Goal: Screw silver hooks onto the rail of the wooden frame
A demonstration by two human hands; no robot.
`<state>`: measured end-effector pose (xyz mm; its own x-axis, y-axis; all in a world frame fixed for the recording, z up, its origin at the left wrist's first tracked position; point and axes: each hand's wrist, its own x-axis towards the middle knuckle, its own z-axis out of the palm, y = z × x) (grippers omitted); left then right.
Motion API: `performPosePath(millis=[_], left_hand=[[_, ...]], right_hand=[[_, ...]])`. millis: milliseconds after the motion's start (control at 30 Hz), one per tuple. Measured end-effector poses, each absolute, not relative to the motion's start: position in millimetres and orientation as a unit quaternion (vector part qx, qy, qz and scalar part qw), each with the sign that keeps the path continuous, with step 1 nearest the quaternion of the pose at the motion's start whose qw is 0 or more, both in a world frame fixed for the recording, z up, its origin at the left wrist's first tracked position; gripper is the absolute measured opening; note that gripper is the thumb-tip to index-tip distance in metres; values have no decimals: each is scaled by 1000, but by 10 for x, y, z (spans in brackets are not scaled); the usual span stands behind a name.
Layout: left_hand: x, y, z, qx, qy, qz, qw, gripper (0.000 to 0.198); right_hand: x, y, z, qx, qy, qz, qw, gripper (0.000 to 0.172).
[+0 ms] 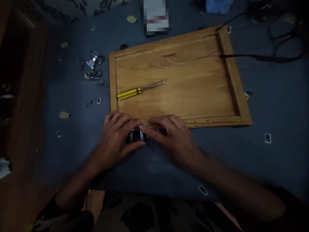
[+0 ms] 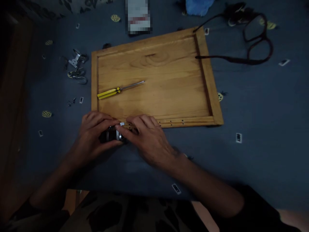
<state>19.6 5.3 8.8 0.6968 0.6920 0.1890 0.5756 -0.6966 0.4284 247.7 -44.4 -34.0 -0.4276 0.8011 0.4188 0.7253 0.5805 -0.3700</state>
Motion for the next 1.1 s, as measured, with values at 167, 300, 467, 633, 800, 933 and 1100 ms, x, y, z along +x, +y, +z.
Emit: performPosePath(millis=[167,300,467,633,800,933,1100], left_hand=[[203,55,85,905,351,171,169,40],[204,56,84,904,355,165,169,43],[205,51,96,899,370,157,175,42],[210,51,101,896,378,153,179,44],[217,57,94,899,371,157,169,43],[215,55,89,899,373,158,167,44],[210,57,84,898,373,160,167,44]], right_hand=[[2477,-442,-339,-459,-834,73,296,41],[2479,-440,-341,-455,-837,65,297,41],[2484,-440,-351,-450,-840,75,295,44],[2508,-443,-350,-434,-832,90,332,44],[2558,-434,-301,-443,-798,145,383,46],[2570,-422,-279,-448,-783,164,400,39],[2537,-416,-295,-448,-794,137,388,36]])
